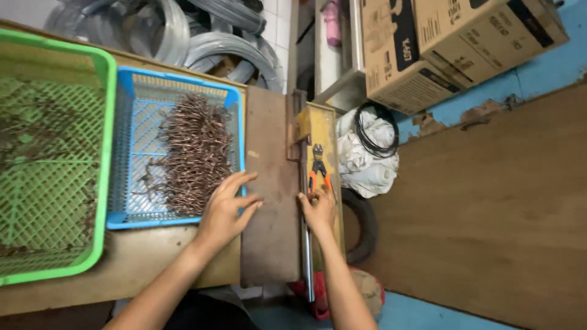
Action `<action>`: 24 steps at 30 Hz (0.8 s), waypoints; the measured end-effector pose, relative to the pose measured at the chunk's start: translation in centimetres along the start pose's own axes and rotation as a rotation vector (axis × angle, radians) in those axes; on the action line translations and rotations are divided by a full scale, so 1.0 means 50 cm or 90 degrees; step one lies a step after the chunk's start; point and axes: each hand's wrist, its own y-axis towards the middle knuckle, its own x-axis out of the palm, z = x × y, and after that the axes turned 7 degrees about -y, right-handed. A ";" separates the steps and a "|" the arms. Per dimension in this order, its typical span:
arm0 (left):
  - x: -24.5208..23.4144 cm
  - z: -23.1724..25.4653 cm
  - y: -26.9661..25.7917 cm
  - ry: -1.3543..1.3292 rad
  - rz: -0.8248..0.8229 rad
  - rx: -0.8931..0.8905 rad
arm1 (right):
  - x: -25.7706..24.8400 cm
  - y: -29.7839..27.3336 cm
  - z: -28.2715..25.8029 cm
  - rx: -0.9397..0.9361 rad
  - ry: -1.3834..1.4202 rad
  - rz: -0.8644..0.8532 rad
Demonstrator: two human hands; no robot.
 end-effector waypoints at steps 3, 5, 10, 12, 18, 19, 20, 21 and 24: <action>-0.047 -0.026 -0.076 0.089 -0.002 -0.070 | -0.033 -0.081 -0.118 -0.126 0.067 0.141; -0.076 -0.035 -0.097 0.126 -0.004 -0.110 | -0.040 -0.134 -0.210 -0.133 0.226 0.018; -0.127 -0.063 -0.021 0.181 -0.041 -0.198 | 0.088 -0.103 -0.303 -0.160 0.534 -0.166; -0.138 -0.072 0.037 0.200 -0.074 -0.217 | 0.104 -0.059 -0.336 -0.132 0.526 -0.156; -0.124 -0.169 0.127 0.233 -0.061 -0.218 | 0.105 0.017 -0.386 -0.174 0.195 0.042; -0.119 -0.187 0.122 0.233 -0.060 -0.215 | 0.110 0.021 -0.382 -0.176 0.195 0.045; -0.115 -0.206 0.116 0.282 -0.050 -0.170 | 0.115 0.024 -0.378 -0.218 0.186 0.078; -0.110 -0.220 0.098 0.331 -0.039 -0.132 | 0.121 0.017 -0.370 -0.261 0.174 0.104; -0.122 -0.199 0.079 0.295 -0.019 -0.103 | 0.133 0.018 -0.361 -0.286 0.193 0.116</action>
